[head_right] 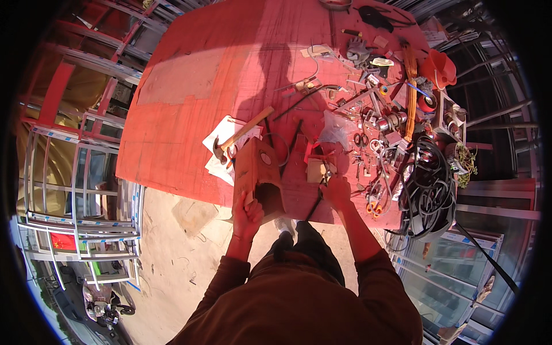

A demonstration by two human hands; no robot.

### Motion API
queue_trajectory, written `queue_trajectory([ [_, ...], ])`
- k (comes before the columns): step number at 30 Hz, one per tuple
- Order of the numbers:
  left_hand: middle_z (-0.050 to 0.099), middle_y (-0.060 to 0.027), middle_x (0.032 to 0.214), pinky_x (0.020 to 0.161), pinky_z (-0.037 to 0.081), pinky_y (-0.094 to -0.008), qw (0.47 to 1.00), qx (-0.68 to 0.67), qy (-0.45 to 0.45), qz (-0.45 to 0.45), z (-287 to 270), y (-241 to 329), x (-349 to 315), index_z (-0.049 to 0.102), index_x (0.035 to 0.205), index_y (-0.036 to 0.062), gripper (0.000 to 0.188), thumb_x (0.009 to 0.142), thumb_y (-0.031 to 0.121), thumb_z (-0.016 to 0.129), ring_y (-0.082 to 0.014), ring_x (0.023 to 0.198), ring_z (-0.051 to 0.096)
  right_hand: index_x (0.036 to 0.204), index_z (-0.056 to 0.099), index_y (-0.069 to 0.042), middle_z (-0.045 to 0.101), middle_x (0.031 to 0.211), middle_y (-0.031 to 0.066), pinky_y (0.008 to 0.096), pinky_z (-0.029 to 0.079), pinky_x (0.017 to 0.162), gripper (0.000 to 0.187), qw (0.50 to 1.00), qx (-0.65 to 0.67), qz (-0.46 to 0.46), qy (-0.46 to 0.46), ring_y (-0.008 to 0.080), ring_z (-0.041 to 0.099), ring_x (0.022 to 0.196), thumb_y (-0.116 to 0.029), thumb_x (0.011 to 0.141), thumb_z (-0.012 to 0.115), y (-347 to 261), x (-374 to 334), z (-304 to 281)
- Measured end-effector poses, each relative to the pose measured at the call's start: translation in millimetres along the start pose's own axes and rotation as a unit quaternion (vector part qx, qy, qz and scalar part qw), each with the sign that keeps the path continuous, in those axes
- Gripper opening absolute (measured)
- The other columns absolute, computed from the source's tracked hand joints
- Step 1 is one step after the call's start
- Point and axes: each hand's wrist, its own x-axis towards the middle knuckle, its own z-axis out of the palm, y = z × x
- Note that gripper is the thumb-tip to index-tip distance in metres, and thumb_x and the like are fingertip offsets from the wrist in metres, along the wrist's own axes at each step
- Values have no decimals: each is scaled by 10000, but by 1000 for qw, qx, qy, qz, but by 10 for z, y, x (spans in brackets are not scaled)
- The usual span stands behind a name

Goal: The person carries a small cardboard box from a cluttered indoor area to an outdoor workbench. They use scissors to cut the box open, remove a white inner box, and then cut the outer box into smaller pieces. The person places the cut pieces on the ground and walks back toward the workbench.

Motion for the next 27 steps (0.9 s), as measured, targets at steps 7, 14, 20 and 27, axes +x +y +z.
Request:
queue_trajectory([
  [7,239,70,510,392,199,-262,998,-31,-12,-45,51,-191,-114,408,658,188,485,1084,404,490,-75,431,225,1461,470,-49,673,1124,203,502,545,831,786,963,133,-212,98,403,674,990,-293,799,817,-1361,41,203],
  [14,314,72,559,387,198,-243,998,34,46,-28,-103,-80,-278,481,750,178,359,1059,337,571,-60,437,265,1499,453,-93,701,859,194,521,541,696,779,963,106,-248,-11,411,695,812,-251,812,784,-1174,318,543],
  [20,356,84,603,383,225,-227,998,46,47,-25,-118,-2,-337,544,902,186,184,1060,275,573,-48,442,294,1303,620,-95,690,823,218,538,535,675,505,948,173,-265,41,451,679,790,-225,834,757,-1131,261,573],
  [27,291,74,557,378,225,-244,997,28,72,-12,-64,46,-318,492,804,165,311,1078,307,523,-75,433,282,1095,711,-84,677,828,241,527,524,669,285,938,254,-230,48,454,680,816,-175,827,742,-1135,201,520],
])
